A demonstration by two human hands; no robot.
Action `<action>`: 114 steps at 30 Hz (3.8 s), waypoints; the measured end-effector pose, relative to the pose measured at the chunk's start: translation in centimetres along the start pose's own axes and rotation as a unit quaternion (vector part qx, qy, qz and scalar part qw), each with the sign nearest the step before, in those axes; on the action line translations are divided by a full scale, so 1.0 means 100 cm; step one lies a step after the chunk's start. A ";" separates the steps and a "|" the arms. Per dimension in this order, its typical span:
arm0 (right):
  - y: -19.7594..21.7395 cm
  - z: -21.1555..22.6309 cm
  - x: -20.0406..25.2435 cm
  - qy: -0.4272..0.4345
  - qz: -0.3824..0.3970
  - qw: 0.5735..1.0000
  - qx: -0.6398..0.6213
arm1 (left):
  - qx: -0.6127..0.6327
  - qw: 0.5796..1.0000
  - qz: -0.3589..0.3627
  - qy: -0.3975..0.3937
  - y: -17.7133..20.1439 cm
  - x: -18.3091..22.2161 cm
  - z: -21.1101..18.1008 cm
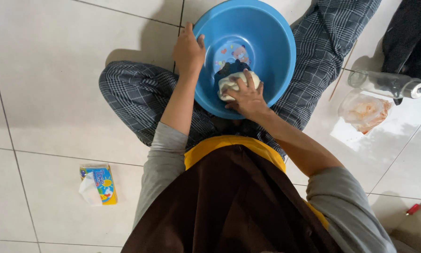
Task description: A person sitting on the floor is kneading a ball of dough in a blue plastic bowl using their hands.
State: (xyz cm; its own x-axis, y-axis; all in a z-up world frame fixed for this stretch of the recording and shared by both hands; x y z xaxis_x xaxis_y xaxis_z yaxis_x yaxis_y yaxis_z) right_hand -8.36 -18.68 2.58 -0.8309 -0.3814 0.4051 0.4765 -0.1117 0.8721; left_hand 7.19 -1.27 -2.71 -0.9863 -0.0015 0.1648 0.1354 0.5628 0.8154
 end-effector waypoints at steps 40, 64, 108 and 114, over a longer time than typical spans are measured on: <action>0.100 0.001 0.006 0.000 -0.394 0.908 -0.142 | -0.034 0.996 -0.065 -0.050 -0.003 0.000 -0.001; 0.014 -0.017 -0.052 -0.078 -0.093 0.993 0.004 | -0.005 1.000 0.014 0.020 0.017 0.004 -0.014; 0.014 -0.027 -0.029 -0.053 -0.119 0.991 -0.041 | 0.020 0.995 -0.093 -0.034 0.001 0.008 -0.003; 0.048 -0.007 0.014 -0.020 -0.245 0.952 -0.183 | 0.025 0.995 -0.092 -0.027 -0.001 0.007 -0.001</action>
State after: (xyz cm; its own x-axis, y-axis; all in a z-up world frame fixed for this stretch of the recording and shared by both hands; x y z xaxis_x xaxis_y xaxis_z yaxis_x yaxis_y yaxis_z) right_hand -7.11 -20.38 7.12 -0.9859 -0.1671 -0.0101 0.0904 -0.5825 0.8078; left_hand 6.53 -1.36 -2.63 -0.9978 -0.0651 -0.0155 -0.0514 0.5980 0.7999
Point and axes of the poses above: each hand's wrist, its own x-axis away from the middle knuckle, its own y-axis out of the back of the hand, z = x × y, the point moved 5 cm from there along -x, towards the middle knuckle, and after that the axes turned 5 degrees about x, right-handed, at the moved point
